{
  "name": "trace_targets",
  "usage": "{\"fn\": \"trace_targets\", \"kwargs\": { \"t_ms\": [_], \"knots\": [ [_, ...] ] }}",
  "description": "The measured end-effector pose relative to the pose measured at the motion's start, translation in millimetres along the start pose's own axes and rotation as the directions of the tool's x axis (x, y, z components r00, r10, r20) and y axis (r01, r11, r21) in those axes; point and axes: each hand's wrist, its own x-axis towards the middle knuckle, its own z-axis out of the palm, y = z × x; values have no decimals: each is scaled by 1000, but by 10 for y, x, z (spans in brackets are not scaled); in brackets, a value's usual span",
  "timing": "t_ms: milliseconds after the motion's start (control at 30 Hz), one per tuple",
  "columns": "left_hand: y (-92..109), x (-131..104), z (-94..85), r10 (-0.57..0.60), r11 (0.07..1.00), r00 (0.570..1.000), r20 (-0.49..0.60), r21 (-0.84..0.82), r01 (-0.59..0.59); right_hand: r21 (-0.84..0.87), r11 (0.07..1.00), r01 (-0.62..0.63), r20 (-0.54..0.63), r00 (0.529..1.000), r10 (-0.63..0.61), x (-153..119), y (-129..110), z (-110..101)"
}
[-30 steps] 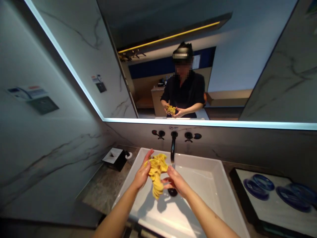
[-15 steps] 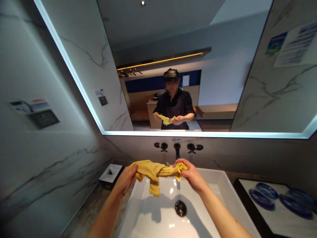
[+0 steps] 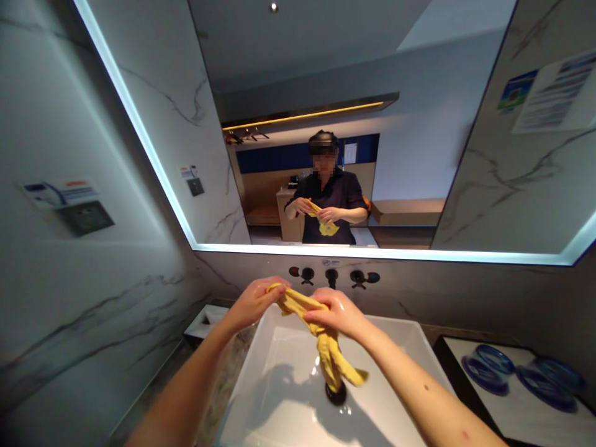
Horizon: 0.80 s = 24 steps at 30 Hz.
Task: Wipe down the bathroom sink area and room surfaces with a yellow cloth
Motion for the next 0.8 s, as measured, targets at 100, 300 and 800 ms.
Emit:
{"fn": "trace_targets", "kwargs": {
  "t_ms": [100,300,800],
  "knots": [
    [53,-29,19,-116,941,980,159,-297,160,-43,992,117,-82,989,-120,-73,-42,-180],
    [121,9,-91,-251,911,958,140,369,184,-126,989,74,-110,990,-88,-281,56,-294],
    [-53,-83,17,-222,972,974,32,80,219,-250,968,-2,-114,993,-27,-462,216,-501]
  ]
}}
